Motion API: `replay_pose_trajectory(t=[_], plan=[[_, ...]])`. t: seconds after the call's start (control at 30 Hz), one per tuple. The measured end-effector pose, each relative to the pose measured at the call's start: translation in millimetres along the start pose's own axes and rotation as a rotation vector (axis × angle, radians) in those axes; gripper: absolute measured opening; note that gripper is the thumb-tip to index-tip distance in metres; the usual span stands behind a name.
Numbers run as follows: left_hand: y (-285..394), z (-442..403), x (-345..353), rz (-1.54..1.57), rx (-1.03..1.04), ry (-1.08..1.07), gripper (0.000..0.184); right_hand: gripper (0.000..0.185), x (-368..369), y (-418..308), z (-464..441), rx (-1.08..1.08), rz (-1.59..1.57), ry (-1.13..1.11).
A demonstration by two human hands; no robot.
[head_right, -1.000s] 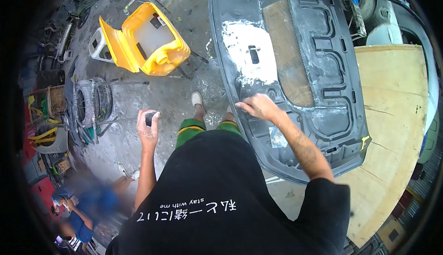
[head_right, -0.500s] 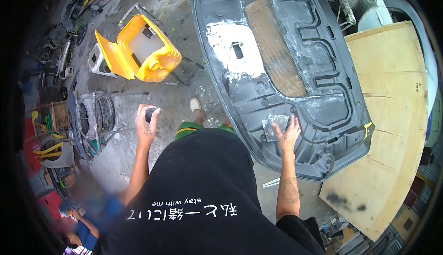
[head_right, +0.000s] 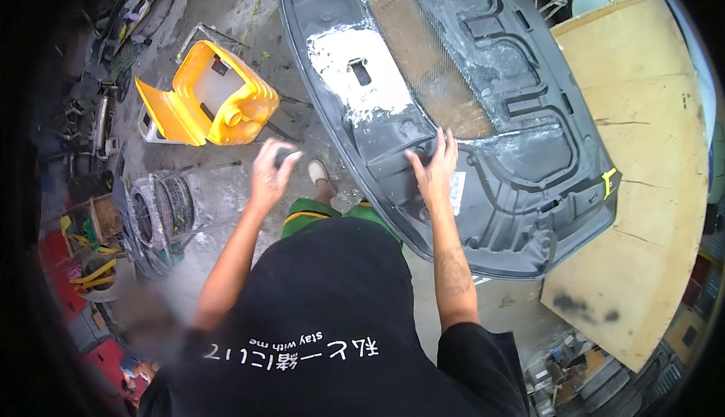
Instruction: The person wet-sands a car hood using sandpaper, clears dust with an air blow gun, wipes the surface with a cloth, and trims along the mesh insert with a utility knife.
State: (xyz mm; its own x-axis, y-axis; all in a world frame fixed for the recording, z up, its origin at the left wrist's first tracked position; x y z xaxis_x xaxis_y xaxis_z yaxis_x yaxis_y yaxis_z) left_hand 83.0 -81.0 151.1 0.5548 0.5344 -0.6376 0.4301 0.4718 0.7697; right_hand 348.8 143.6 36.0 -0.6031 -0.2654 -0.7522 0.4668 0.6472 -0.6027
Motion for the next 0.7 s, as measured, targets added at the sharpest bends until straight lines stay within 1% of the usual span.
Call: replay_pose_trajectory(t=[0.03,0.1,0.13,0.17,0.2,0.27,0.3,0.4,0.43,0.47,0.57,0.6,0.63,0.7], plan=[[6.7,-15.9,22.7,-0.017,0.082,-0.035,0.015,0.084,14.5,3.2,-15.1,-0.039,-0.044,0.017],[6.1,-48.3,69.7,-0.045,0.078,-0.118,0.017,0.073,39.7,13.8,-41.6,-0.045,-0.058,0.077],[11.7,-62.2,87.6,-0.07,0.16,-0.103,0.019,0.068,52.6,21.3,-50.9,-0.014,-0.069,0.088],[9.7,-76.9,105.6,-0.087,0.162,-0.123,0.019,0.064,62.9,27.4,-59.2,0.012,-0.079,0.1],[9.7,-89.8,120.1,-0.075,0.192,-0.12,0.019,0.064,69.5,28.6,-62.9,0.033,-0.09,0.105],[4.7,-102.7,143.2,-0.078,0.213,-0.137,0.019,0.055,81.7,32.6,-64.6,0.124,0.055,0.005],[5.1,-107.4,152.1,-0.128,0.224,-0.149,0.017,0.055,84.2,35.6,-62.8,0.143,0.043,0.001],[18.6,-125.2,169.7,-0.206,0.237,-0.168,0.014,0.047,81.6,34.2,-60.9,0.098,0.093,0.071],[17.6,-127.0,173.7,-0.219,0.241,-0.161,0.013,0.047,82.1,36.1,-59.6,0.124,0.082,0.063],[15.3,-124.4,171.1,-0.172,0.251,-0.135,0.014,0.046,80.1,34.8,-61.1,0.108,0.094,0.059],[-2.4,-112.9,168.1,-0.212,0.255,-0.119,0.017,0.046,75.9,37.3,-66.2,0.09,0.125,0.072],[5.7,-115.1,168.6,-0.259,0.285,-0.11,0.017,0.046,77.2,36.0,-64.7,0.084,0.131,0.073],[14.3,-120.2,172.0,-0.25,0.358,-0.093,0.017,0.046,78.9,33.7,-61.4,0.075,0.136,0.065],[16.0,-123.6,175.6,-0.23,0.308,-0.072,0.018,0.046,80.6,34.5,-57.7,0.082,0.131,0.061]])
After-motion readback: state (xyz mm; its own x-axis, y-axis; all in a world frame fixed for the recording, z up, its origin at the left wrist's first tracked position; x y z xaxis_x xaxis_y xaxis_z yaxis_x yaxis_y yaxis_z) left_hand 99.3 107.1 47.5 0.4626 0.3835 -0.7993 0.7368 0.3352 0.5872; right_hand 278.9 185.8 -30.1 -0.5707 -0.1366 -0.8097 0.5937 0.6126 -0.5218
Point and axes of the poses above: each hand's wrist, its own z-axis away from the middle knuckle, its own x-axis out of the palm, y = z × x, the point moved 8 cm from there along -z, towards the middle knuckle, and after that the axes turned 13 degrees about -x, right-handed, at the moved point
